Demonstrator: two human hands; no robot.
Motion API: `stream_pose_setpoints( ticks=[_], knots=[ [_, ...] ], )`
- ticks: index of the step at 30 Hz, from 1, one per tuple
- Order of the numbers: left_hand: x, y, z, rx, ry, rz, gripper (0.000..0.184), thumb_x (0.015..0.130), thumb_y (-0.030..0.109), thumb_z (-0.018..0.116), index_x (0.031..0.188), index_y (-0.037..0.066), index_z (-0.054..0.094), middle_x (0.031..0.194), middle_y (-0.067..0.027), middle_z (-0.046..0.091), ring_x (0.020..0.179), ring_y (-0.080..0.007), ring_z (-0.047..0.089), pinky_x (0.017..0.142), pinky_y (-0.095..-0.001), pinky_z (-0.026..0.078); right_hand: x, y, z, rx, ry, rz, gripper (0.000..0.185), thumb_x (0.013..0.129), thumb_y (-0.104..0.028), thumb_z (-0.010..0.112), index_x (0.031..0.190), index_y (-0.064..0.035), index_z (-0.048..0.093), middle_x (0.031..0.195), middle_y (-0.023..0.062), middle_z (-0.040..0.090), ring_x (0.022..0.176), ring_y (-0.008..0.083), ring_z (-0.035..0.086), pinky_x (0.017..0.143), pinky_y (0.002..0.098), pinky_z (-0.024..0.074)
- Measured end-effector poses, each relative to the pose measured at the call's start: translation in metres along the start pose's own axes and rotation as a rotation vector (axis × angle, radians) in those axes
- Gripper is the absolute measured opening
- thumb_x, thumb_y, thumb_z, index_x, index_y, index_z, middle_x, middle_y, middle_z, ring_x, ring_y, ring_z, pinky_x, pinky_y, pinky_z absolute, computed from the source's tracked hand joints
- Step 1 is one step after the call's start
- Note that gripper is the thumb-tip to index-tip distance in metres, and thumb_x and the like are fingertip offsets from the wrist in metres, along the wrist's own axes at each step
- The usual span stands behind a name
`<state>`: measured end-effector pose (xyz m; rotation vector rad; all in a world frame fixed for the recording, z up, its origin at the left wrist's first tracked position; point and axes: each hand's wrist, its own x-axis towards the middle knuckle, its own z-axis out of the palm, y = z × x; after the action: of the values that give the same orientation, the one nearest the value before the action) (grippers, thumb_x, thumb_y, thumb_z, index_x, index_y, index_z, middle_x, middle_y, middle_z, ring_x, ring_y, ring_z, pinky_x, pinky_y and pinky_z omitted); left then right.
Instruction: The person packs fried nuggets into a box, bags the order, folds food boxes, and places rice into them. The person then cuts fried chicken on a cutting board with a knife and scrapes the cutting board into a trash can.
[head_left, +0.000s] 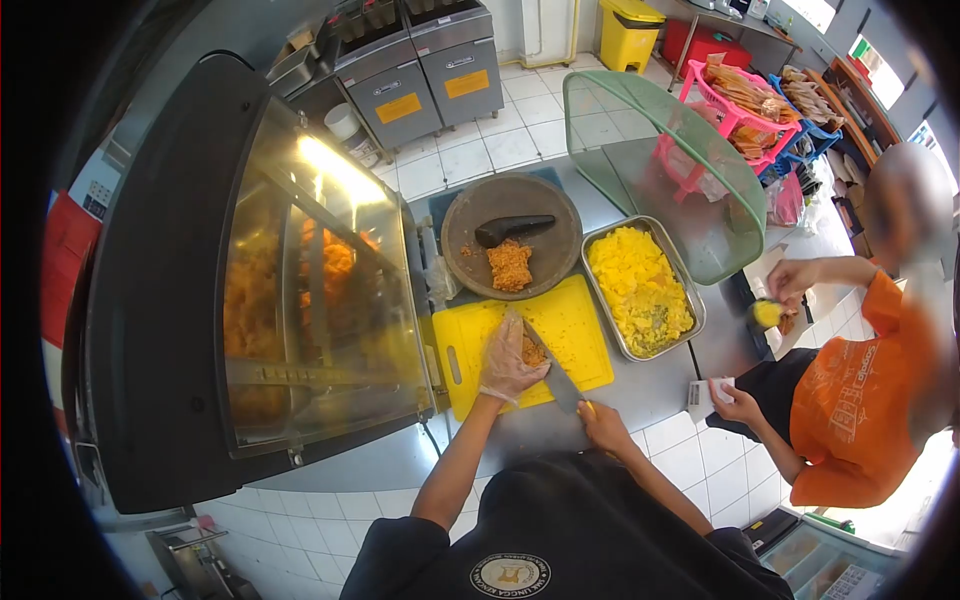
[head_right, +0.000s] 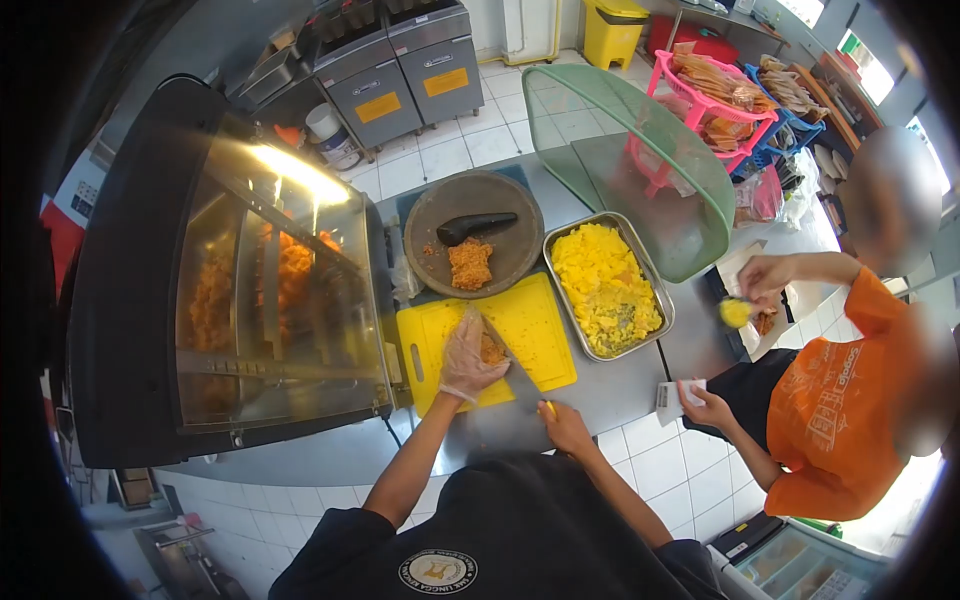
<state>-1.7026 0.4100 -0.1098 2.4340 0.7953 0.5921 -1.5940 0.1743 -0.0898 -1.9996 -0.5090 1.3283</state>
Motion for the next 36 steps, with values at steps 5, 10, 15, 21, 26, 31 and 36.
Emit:
stream_pose_setpoints(
  ticks=[5,10,15,21,26,31,36],
  knots=[
    [0.0,-0.008,0.005,-0.006,0.018,0.02,0.102,0.066,0.045,0.083,0.145,-0.004,0.041,0.146,-0.0318,0.043,0.133,-0.0466,0.045,0.112,-0.0511,0.036,-0.005,-0.004,0.001,0.04,-0.126,0.093,0.044,0.106,-0.044,0.045,0.089,-0.0052,0.058,0.061,0.0019,0.053,0.047,0.0119,0.049,0.044,0.0299,0.0418],
    [0.001,-0.004,0.004,-0.001,0.007,0.067,0.095,0.067,0.043,0.081,0.14,-0.008,0.046,0.144,-0.0352,0.043,0.132,-0.0495,0.045,0.112,-0.0522,0.037,0.002,0.001,0.008,0.054,-0.123,0.029,0.046,0.105,-0.045,0.045,0.088,-0.0049,0.057,0.062,0.0022,0.051,0.045,0.0126,0.048,0.041,0.0301,0.0405],
    [0.012,0.007,-0.005,0.053,-0.054,0.045,0.09,0.067,0.038,0.079,0.137,-0.008,0.048,0.14,-0.0356,0.045,0.131,-0.0493,0.044,0.112,-0.0517,0.036,0.007,-0.012,0.005,0.109,-0.214,0.056,0.048,0.105,-0.048,0.044,0.086,-0.0051,0.056,0.061,0.0022,0.05,0.044,0.0124,0.047,0.04,0.0296,0.0407],
    [0.041,0.038,-0.013,0.062,-0.255,-0.026,0.09,0.071,0.043,0.079,0.138,-0.008,0.048,0.144,-0.0336,0.044,0.133,-0.0479,0.043,0.112,-0.0499,0.037,0.002,-0.004,-0.001,0.179,-0.168,0.041,0.056,0.105,-0.053,0.041,0.085,-0.003,0.058,0.059,0.0055,0.055,0.044,0.016,0.053,0.041,0.0325,0.043],
    [0.075,0.053,-0.009,0.065,-0.454,0.018,0.095,0.07,0.047,0.08,0.14,-0.008,0.047,0.145,-0.0323,0.045,0.135,-0.0443,0.044,0.114,-0.0436,0.037,0.001,-0.004,-0.024,0.107,-0.092,0.061,0.056,0.105,-0.052,0.042,0.085,-0.002,0.059,0.061,0.0055,0.055,0.044,0.0155,0.054,0.041,0.0321,0.0446],
    [0.091,0.056,0.005,0.072,-0.452,0.028,0.099,0.069,0.048,0.08,0.142,-0.009,0.045,0.147,-0.0322,0.043,0.136,-0.0436,0.044,0.115,-0.0413,0.037,-0.002,-0.021,-0.046,0.13,-0.068,0.069,0.052,0.105,-0.05,0.044,0.084,-0.0039,0.056,0.06,0.0028,0.052,0.043,0.0131,0.051,0.04,0.0303,0.0422],
    [0.081,0.067,0.002,-0.016,-0.458,0.056,0.102,0.07,0.051,0.08,0.144,-0.009,0.043,0.149,-0.0333,0.04,0.138,-0.0467,0.04,0.117,-0.0448,0.033,-0.022,-0.019,-0.059,0.123,-0.082,0.065,0.052,0.105,-0.049,0.044,0.083,-0.0036,0.056,0.057,0.0033,0.053,0.043,0.0138,0.052,0.039,0.0305,0.0416]
  ],
)
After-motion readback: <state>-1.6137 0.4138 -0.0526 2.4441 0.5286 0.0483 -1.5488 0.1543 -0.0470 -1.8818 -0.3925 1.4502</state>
